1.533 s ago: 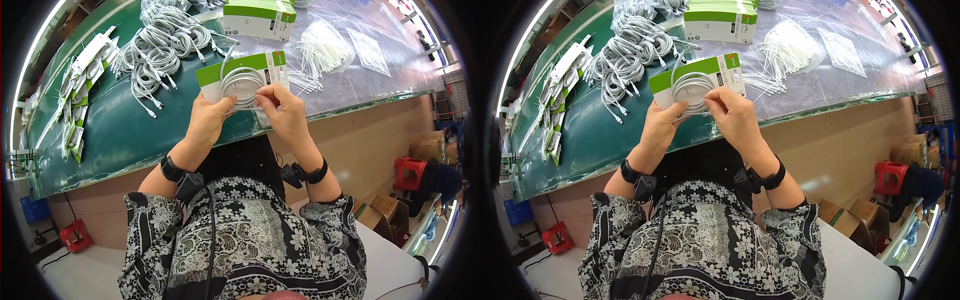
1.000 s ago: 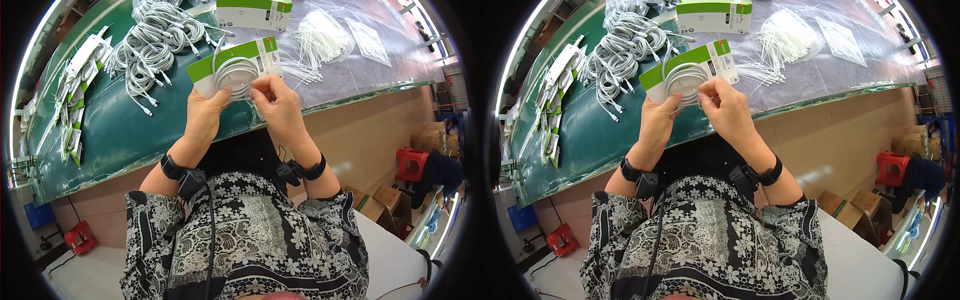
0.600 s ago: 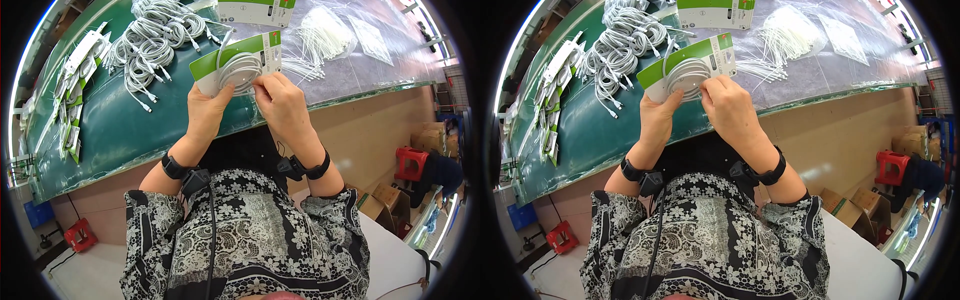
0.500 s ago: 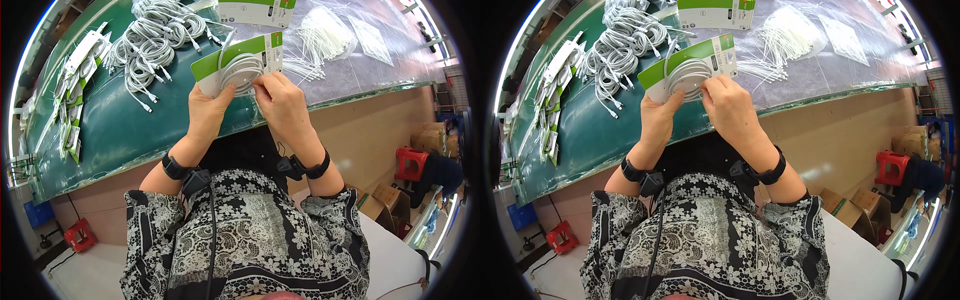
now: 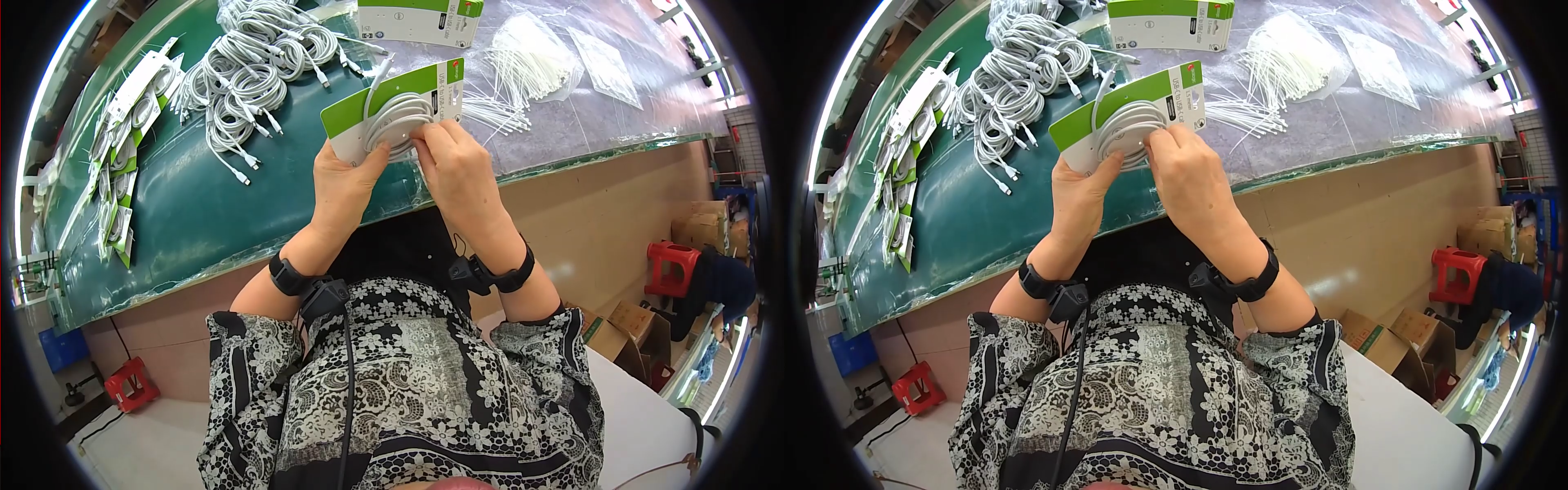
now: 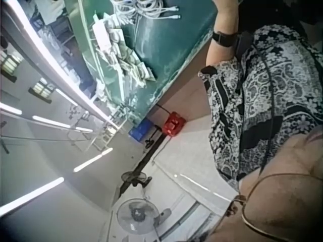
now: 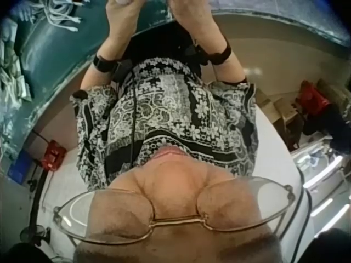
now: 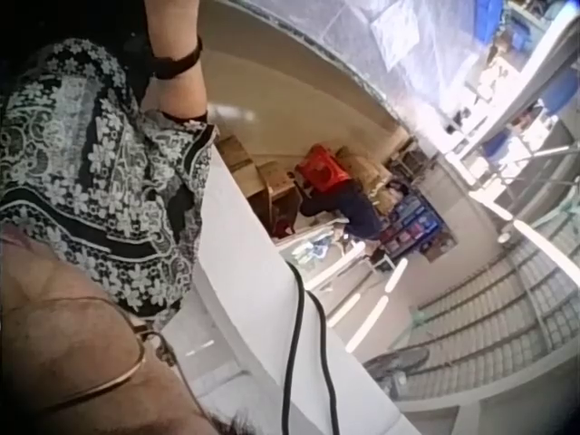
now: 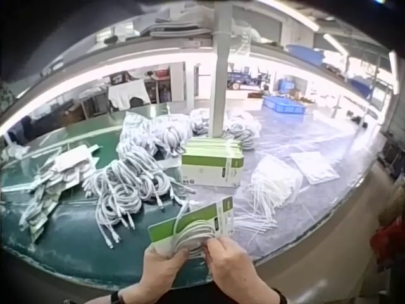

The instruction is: The person places a cable onto a card, threads a zip tie through the card and around the cable, and pulls it tight. They then turn the card over to thread a second zip tie through the card, pull it tight, and place the finished unit onto a stack.

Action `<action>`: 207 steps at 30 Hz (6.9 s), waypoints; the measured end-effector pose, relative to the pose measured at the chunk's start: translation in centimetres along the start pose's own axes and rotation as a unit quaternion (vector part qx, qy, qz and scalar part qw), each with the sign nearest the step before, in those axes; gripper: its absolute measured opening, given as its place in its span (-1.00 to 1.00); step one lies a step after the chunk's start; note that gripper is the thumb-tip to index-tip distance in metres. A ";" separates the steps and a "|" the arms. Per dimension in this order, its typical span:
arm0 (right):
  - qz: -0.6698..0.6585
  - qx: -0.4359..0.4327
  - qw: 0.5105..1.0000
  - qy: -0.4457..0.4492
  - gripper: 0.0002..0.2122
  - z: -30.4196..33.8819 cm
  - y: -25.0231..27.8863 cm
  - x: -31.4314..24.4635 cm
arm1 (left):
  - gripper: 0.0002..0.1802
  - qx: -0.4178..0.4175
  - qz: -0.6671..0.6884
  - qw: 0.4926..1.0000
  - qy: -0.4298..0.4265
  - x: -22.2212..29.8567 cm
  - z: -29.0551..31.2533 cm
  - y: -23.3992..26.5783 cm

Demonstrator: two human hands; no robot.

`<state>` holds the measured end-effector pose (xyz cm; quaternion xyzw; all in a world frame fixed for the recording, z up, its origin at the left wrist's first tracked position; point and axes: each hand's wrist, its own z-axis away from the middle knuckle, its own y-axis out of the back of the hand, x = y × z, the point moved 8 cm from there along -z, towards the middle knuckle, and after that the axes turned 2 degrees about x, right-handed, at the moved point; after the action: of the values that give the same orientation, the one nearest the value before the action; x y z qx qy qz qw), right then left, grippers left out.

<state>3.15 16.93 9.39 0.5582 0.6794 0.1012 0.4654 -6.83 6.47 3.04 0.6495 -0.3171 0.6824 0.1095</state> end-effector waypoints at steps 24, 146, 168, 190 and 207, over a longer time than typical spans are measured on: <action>-0.028 0.039 0.972 0.232 -0.74 3.8 2.6 -1.1 | -0.60 0.023 0.261 0.915 0.307 -1.6 -0.3 -0.8; 0.078 0.006 0.997 0.019 -0.89 1.1 -2.3 0.6 | -0.66 0.073 0.005 0.997 -0.021 -3.0 0.6 -0.5; -0.127 0.187 0.971 0.074 -0.87 2.6 6.6 -1.6 | -0.58 -0.025 0.202 0.972 0.118 1.9 3.1 -1.3; -0.029 0.134 0.989 0.060 -0.69 2.0 3.2 -3.6 | -0.63 0.010 0.208 0.976 0.070 2.0 2.2 -0.8; 0.020 0.139 0.987 0.077 -0.73 1.9 3.5 -4.1 | -0.67 0.023 0.177 0.984 0.016 2.1 2.3 -0.7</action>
<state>6.63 13.98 12.80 0.6214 0.7097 0.0574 0.3270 -4.84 5.11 5.09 0.5746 -0.4096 0.7083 -0.0227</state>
